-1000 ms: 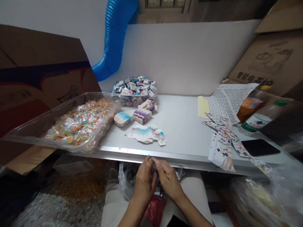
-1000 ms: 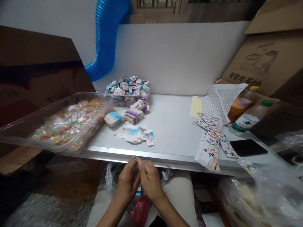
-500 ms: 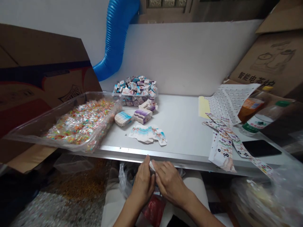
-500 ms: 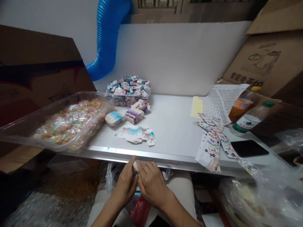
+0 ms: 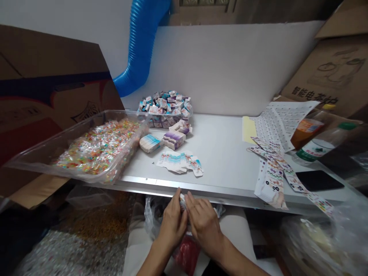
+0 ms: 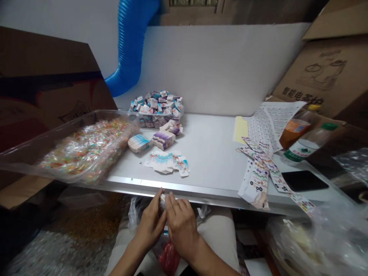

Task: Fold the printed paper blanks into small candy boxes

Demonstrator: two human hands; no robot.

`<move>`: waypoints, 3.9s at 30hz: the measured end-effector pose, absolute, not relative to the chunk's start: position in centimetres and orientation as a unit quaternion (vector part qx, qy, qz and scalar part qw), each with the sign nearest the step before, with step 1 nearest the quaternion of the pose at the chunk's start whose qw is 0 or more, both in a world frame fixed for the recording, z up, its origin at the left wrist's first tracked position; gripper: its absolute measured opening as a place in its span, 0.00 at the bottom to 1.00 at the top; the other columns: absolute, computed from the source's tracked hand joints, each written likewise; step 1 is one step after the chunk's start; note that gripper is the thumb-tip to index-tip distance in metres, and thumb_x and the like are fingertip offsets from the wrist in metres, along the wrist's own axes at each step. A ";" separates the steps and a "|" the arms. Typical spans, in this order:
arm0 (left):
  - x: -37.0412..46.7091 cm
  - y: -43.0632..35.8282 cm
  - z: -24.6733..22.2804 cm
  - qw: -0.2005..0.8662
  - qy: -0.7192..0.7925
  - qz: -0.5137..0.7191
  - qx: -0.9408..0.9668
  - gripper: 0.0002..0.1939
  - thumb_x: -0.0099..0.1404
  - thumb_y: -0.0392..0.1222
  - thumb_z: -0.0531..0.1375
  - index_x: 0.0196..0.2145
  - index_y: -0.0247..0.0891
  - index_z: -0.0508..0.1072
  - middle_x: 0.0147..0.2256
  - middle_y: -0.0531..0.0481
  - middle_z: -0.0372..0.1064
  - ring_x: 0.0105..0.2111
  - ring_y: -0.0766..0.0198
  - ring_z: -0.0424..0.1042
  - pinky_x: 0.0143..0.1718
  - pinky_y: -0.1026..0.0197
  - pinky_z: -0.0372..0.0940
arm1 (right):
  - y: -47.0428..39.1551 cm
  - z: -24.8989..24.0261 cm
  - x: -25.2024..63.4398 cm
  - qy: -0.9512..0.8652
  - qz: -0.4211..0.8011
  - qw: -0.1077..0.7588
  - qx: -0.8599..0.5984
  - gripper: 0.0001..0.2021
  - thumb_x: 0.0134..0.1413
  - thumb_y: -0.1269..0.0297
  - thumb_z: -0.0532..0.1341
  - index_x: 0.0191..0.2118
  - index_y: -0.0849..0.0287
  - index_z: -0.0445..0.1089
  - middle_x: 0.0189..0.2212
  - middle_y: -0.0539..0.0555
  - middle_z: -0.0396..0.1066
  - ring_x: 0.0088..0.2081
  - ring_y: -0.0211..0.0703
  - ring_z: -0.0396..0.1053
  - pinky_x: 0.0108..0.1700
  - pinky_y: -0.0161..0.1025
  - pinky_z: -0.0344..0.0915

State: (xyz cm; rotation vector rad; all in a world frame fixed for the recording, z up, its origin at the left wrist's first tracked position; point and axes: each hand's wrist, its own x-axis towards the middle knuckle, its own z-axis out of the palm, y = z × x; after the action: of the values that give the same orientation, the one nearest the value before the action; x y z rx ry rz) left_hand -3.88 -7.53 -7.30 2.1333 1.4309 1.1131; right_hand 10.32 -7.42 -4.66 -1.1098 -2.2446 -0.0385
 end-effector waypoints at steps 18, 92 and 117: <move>-4.1 -8.3 -8.8 0.022 0.548 0.284 0.787 0.21 0.66 0.43 0.53 0.55 0.34 0.57 0.42 0.40 0.70 0.40 0.53 0.71 0.40 0.50 0.68 | 3.7 -1.6 15.6 -0.844 -0.023 0.195 -0.498 0.17 0.64 0.65 0.46 0.43 0.65 0.70 0.41 0.63 0.73 0.41 0.49 0.66 0.46 0.46 0.55; -4.9 -7.2 -7.1 0.292 0.460 0.324 0.773 0.37 0.63 0.34 0.52 0.63 0.38 0.35 0.61 0.35 0.48 0.60 0.54 0.54 0.57 0.47 0.57 | -6.6 -4.7 11.9 -0.903 0.063 0.249 -0.345 0.28 0.53 0.78 0.48 0.62 0.69 0.50 0.55 0.66 0.62 0.53 0.54 0.62 0.50 0.53 0.64; -4.7 -9.2 -8.8 0.165 0.525 0.367 0.750 0.29 0.65 0.38 0.50 0.61 0.32 0.47 0.54 0.34 0.62 0.54 0.55 0.65 0.51 0.52 0.65 | -7.2 -5.3 11.2 -0.845 0.184 0.308 -0.395 0.19 0.61 0.69 0.50 0.56 0.60 0.62 0.47 0.60 0.71 0.42 0.49 0.69 0.44 0.48 0.66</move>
State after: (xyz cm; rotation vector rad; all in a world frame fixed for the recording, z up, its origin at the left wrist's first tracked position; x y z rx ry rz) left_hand -4.68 -9.16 -8.82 2.1351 1.4964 1.0455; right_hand 11.23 -7.20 -5.32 -1.0452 -2.2349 0.4861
